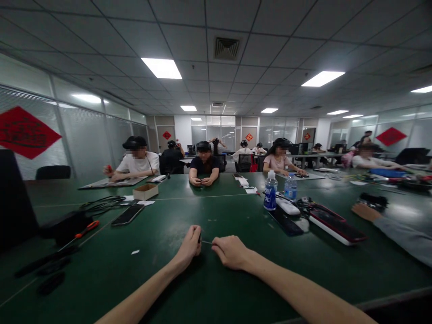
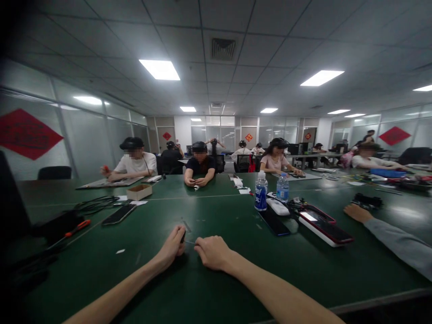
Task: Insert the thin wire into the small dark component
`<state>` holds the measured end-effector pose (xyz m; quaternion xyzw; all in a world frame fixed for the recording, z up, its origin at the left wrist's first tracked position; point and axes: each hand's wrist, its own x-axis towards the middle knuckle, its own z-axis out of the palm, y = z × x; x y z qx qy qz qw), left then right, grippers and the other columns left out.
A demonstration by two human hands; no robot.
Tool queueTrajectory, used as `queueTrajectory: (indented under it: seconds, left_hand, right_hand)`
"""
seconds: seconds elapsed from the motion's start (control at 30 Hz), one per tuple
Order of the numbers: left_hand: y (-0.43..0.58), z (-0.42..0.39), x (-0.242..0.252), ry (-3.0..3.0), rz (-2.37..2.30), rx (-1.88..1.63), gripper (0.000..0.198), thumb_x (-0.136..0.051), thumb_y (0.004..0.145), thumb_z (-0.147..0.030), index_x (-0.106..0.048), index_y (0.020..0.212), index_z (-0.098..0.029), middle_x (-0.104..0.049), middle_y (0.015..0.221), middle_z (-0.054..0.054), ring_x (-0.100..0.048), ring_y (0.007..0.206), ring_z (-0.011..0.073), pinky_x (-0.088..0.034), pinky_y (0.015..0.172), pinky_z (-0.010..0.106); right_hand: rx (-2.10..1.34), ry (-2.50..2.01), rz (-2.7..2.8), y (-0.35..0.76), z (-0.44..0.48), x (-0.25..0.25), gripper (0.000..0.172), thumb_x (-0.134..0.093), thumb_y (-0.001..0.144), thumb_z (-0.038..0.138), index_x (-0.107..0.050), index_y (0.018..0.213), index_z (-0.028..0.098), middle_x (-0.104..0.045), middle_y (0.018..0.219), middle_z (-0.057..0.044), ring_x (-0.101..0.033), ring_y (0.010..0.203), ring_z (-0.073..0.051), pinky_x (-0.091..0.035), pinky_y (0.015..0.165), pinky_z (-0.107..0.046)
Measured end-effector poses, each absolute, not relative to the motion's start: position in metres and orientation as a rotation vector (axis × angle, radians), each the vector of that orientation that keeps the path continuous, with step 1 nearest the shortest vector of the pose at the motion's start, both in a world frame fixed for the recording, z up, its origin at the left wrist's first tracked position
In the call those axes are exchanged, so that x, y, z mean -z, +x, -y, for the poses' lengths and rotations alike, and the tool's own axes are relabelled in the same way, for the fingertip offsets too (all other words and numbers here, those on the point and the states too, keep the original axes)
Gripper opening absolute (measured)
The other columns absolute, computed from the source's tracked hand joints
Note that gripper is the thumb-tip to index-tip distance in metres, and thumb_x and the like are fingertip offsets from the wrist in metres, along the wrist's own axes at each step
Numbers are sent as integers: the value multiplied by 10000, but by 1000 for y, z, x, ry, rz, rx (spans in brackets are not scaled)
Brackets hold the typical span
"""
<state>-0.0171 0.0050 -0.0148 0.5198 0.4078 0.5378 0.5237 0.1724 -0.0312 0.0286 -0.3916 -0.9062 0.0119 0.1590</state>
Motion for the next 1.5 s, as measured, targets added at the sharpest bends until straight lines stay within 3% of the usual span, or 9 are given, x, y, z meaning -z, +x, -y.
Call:
queueTrajectory:
  seconds: [0.7, 1.17, 1.5]
  left_hand:
    - [-16, -1, 12, 1246, -1008, -1306, 358, -380, 812, -581, -351, 852, -226, -317, 580, -87, -251, 369, 37, -167, 348, 148]
    - [-15, -10, 23, 1266, -1123, -1383, 377, -327, 830, -596, -334, 934, -234, -320, 562, -83, -298, 378, 58, -232, 358, 159]
    - [-12, -11, 19, 1209, -1148, -1367, 367, -304, 836, -595, -315, 917, -238, -289, 518, -99, -266, 348, 54, -195, 360, 148]
  right_hand:
    - [-35, -1198, 2587, 169, 35, -29, 319, -302, 947, 380, -545, 1036, 194, -636, 897, -52, -604, 780, -161, -446, 717, -271]
    - [15, -1286, 2488, 160, 36, -20, 351, -284, 945, 402, -553, 1032, 195, -644, 931, -90, -618, 807, -188, -446, 707, -283]
    - [-19, -1353, 2476, 158, 39, -20, 340, -298, 944, 403, -548, 1055, 201, -643, 954, -98, -621, 832, -205, -452, 713, -297]
